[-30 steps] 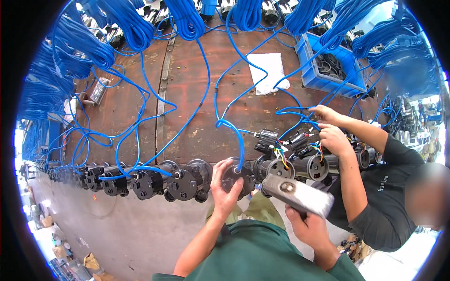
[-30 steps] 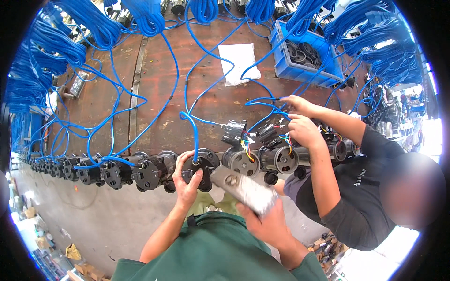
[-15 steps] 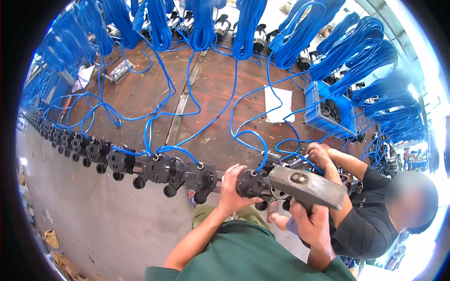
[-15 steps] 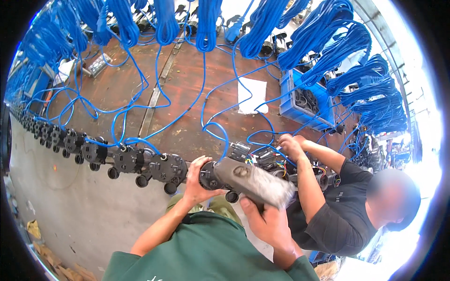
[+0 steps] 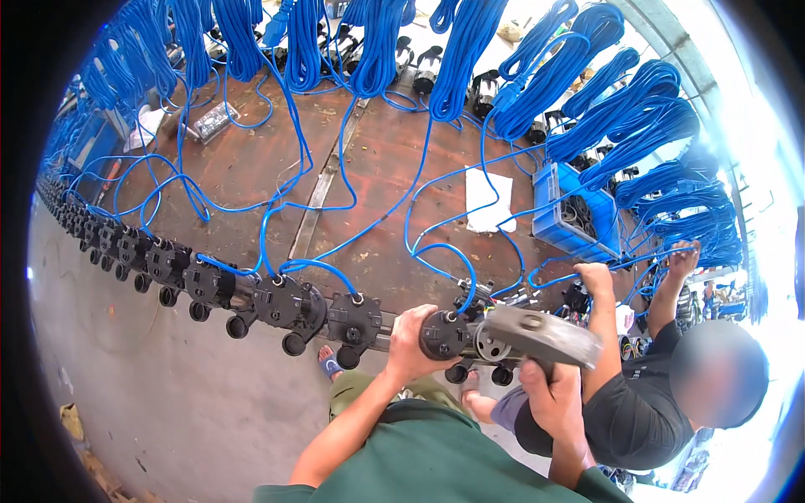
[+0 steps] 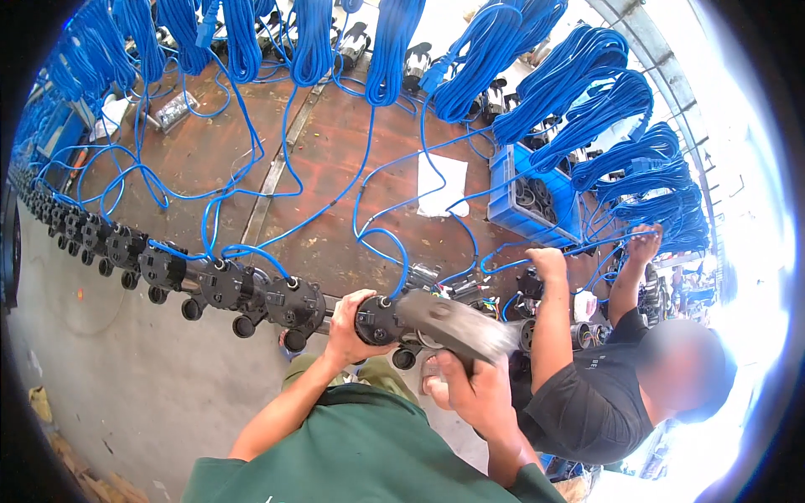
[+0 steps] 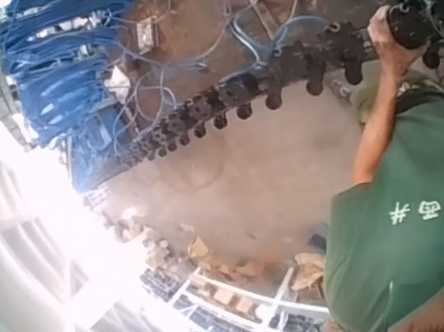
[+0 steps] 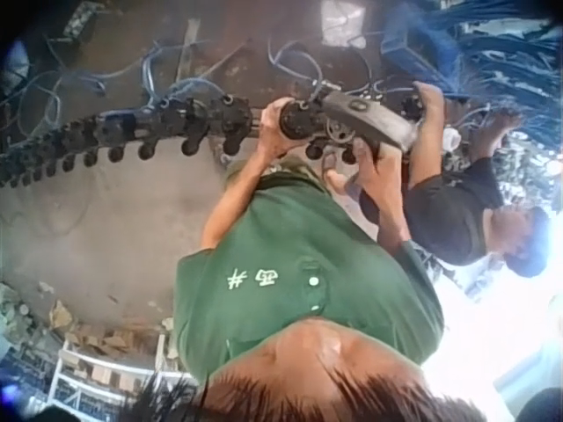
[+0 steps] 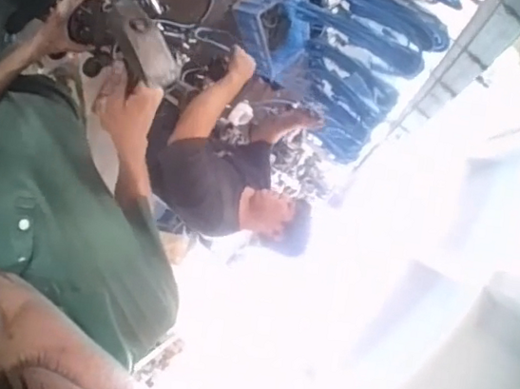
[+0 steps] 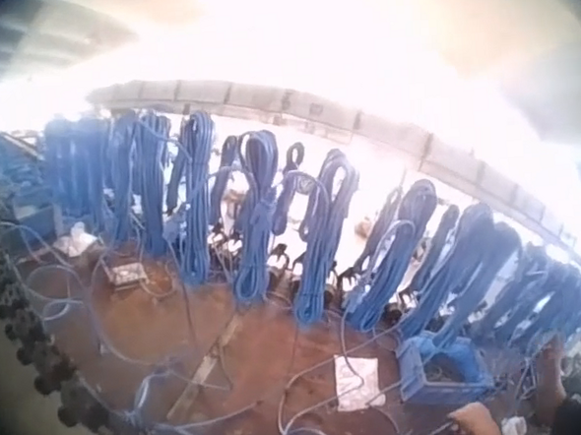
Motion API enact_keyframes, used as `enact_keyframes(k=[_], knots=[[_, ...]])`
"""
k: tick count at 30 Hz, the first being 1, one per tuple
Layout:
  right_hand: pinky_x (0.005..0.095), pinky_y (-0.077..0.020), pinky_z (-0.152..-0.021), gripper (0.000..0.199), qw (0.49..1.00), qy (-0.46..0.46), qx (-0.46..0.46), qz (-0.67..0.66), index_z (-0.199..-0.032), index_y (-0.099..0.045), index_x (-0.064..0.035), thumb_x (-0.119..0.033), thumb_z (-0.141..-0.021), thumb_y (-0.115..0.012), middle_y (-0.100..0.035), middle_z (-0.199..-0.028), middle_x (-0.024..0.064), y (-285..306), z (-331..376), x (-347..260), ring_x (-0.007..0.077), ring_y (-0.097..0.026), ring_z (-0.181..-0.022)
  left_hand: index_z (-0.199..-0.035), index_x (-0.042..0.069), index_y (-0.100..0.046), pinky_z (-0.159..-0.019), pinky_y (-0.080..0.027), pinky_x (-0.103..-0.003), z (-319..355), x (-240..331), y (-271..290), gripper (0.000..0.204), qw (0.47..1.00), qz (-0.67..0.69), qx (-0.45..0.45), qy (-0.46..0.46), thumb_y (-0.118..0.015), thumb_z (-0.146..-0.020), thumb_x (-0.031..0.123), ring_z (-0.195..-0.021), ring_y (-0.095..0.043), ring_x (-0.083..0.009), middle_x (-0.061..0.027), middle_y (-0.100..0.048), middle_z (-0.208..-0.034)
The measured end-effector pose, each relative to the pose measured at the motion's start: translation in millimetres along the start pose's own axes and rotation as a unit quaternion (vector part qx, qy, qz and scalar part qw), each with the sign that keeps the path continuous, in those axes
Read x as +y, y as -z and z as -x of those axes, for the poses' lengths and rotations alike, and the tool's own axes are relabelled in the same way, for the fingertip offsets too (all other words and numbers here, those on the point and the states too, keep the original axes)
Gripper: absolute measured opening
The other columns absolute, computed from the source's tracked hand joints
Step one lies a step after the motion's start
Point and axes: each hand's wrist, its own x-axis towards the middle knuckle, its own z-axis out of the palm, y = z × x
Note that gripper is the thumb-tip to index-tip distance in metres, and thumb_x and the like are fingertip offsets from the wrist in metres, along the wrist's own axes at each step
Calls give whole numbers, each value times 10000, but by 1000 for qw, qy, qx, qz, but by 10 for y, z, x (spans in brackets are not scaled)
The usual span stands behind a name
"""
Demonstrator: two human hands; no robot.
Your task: The person uses a power screwdriver and a hammer to secure components onto a line of submersible pumps, handling plastic parts and wires.
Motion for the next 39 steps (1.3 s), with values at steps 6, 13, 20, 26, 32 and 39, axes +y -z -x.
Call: enact_keyframes(k=[6, 13, 20, 26, 32, 39], knots=[[435, -524, -601, 290, 972, -113, -52, 200, -1001, -640, -10, -297, -1027, -670, -659, -621, 161, -316, 129, 1013, 344, -682, -582, -1334, 60, -591, -1045, -501, -508, 90, -34, -96, 961, 1000, 20, -12, 0, -1006, -499, 294, -1183, -645, -398, -166, -671, -1271], [344, -550, -652, 225, 990, 78, -76, 88, -1117, -681, 32, -167, -1011, -677, -730, -833, 113, -7, -25, 151, 203, -714, -694, -1374, 51, -567, -1053, -497, -501, 73, -10, 74, 969, 999, 8, -29, 16, -1000, -539, 286, -1213, -634, -396, -170, -656, -1309], [596, -529, -762, 462, 960, -88, -166, 207, -1082, -649, 21, -437, -1020, -642, -711, -847, 301, -637, -106, 812, 508, -700, -853, -1385, 45, -565, -1052, -509, -492, 67, -90, -15, 990, 999, 16, -49, -15, -994, -518, 252, -1230, -628, -402, -180, -662, -1311], [370, -497, -595, 337, 992, -59, -111, 27, -1047, -678, 46, -289, -1049, -643, -632, -665, 153, 57, -60, 223, 218, -610, -589, -1386, 64, -559, -1048, -508, -491, 95, 5, 0, 975, 999, 9, -41, 17, -995, -546, 297, -1210, -635, -388, -171, -647, -1321], [481, -548, -665, 242, 982, -57, -31, 175, -1141, -664, -1, -207, -1016, -650, -702, -744, 185, -211, 197, 1187, 394, -672, -653, -1392, 69, -547, -1034, -510, -504, 82, 28, -35, 977, 999, 6, -51, 12, -992, -550, 289, -1197, -637, -398, -160, -649, -1312], [324, -416, -583, 263, 988, -113, -106, -27, -1107, -682, 1, -254, -1065, -634, -595, -707, 55, -49, 72, 512, 136, -465, -623, -1391, 61, -549, -1045, -511, -505, 88, 7, 25, 982, 998, 6, -54, 9, -998, -551, 300, -1211, -634, -408, -186, -642, -1322]])
